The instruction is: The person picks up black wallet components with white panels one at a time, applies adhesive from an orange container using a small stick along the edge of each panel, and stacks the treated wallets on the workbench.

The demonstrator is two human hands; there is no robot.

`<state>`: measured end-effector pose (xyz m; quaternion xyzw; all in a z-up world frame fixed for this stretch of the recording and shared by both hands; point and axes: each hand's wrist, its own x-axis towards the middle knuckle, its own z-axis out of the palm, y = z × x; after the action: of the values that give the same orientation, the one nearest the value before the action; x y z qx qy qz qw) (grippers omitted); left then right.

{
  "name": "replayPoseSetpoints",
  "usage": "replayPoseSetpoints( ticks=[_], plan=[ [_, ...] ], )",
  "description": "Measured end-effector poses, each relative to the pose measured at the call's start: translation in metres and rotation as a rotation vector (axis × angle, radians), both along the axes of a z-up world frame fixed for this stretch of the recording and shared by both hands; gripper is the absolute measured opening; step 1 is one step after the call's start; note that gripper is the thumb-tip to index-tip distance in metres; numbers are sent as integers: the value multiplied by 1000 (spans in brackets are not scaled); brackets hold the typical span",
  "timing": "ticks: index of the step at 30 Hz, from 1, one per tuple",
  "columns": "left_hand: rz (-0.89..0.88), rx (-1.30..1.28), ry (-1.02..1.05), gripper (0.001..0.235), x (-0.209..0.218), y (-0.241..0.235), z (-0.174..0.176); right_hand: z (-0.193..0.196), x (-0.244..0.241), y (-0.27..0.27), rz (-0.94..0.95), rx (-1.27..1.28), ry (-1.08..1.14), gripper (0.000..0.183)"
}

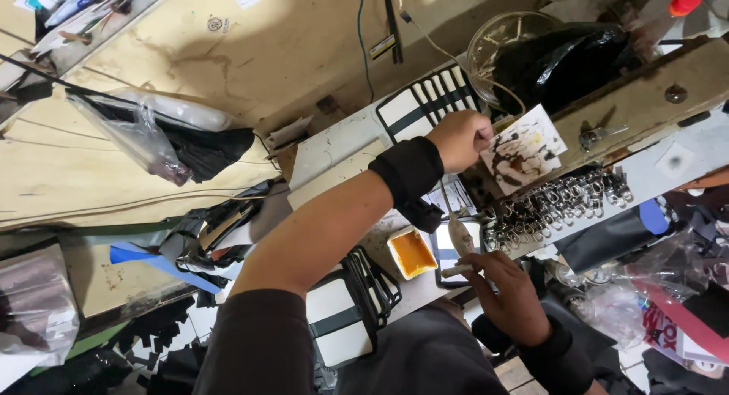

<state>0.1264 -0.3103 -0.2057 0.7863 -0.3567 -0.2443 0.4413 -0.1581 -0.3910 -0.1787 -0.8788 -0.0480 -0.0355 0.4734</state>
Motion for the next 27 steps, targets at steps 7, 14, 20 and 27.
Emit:
replayPoseSetpoints(
  ticks=[7, 14, 20, 27],
  plan=[
    [-28, 222, -203, 19, 2, -9, -40, -3, -3, 1, 12, -8, 16, 19],
    [-43, 357, -149, 33, 5, -2, -24, -4, -3, 3, 33, -9, 19, 23],
    [78, 286, -202, 45, 15, 20, -30, -1, -7, 13, 21, -35, 49, 21],
    [187, 133, -725, 13, 16, 104, -18, -30, -8, 14, 21, -129, 24, 22]
  ],
)
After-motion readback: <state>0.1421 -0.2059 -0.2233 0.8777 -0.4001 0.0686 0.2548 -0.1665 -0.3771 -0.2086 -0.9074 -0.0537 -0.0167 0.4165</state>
